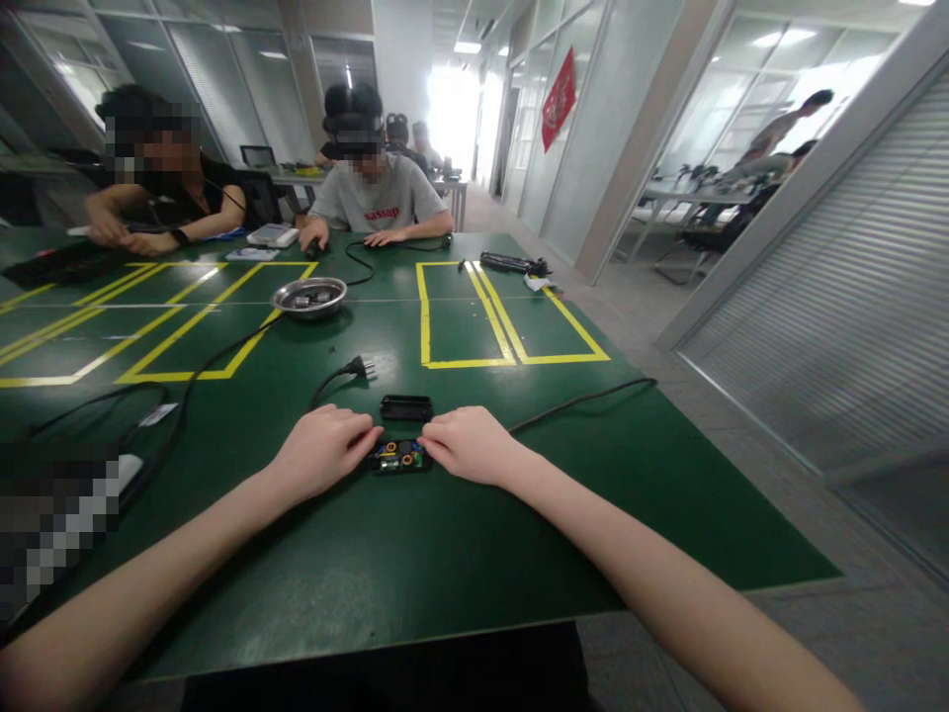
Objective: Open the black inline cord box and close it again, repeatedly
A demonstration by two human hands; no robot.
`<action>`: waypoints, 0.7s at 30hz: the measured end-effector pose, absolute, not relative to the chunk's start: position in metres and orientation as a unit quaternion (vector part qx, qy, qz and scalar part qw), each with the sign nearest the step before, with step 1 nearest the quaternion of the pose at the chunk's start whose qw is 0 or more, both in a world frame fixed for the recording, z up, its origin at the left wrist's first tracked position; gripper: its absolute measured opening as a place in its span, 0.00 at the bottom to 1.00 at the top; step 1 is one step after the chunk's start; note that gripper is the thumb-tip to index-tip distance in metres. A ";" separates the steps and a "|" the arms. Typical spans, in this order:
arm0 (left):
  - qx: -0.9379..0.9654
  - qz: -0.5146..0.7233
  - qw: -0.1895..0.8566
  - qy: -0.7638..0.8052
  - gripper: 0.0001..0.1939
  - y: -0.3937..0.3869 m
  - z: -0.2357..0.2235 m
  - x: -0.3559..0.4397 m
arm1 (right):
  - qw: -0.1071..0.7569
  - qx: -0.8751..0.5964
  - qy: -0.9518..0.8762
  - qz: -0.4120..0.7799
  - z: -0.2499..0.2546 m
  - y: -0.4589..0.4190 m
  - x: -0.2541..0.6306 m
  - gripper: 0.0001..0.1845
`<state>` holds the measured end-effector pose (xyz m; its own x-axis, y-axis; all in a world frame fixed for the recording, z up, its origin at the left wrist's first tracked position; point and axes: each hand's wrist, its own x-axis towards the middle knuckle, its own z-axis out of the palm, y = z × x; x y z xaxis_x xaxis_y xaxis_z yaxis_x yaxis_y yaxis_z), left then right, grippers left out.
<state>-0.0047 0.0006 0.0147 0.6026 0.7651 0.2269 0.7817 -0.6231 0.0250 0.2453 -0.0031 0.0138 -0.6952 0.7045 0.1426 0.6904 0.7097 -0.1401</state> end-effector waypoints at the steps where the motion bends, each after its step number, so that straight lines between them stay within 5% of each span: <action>1: -0.893 -0.118 0.038 -0.433 0.17 0.001 0.014 -0.005 | 0.098 -0.383 -0.918 0.033 0.014 -0.003 0.245 0.16; 6: -0.879 -0.185 0.032 -0.438 0.13 0.008 0.008 -0.009 | 0.190 -0.432 -0.881 0.034 0.004 -0.001 0.245 0.07; 10: -0.890 -0.193 -0.015 -0.412 0.19 0.013 -0.001 -0.015 | 0.233 -0.436 -0.868 0.047 -0.008 0.005 0.249 0.26; 17: -0.882 -0.279 -0.129 -0.357 0.10 0.012 -0.002 -0.014 | 0.306 -0.353 -0.868 0.164 -0.008 0.008 0.252 0.09; 21: -0.841 -0.330 -0.233 -0.360 0.05 0.007 0.004 -0.011 | 0.358 -0.347 -0.833 0.240 -0.006 0.005 0.250 0.20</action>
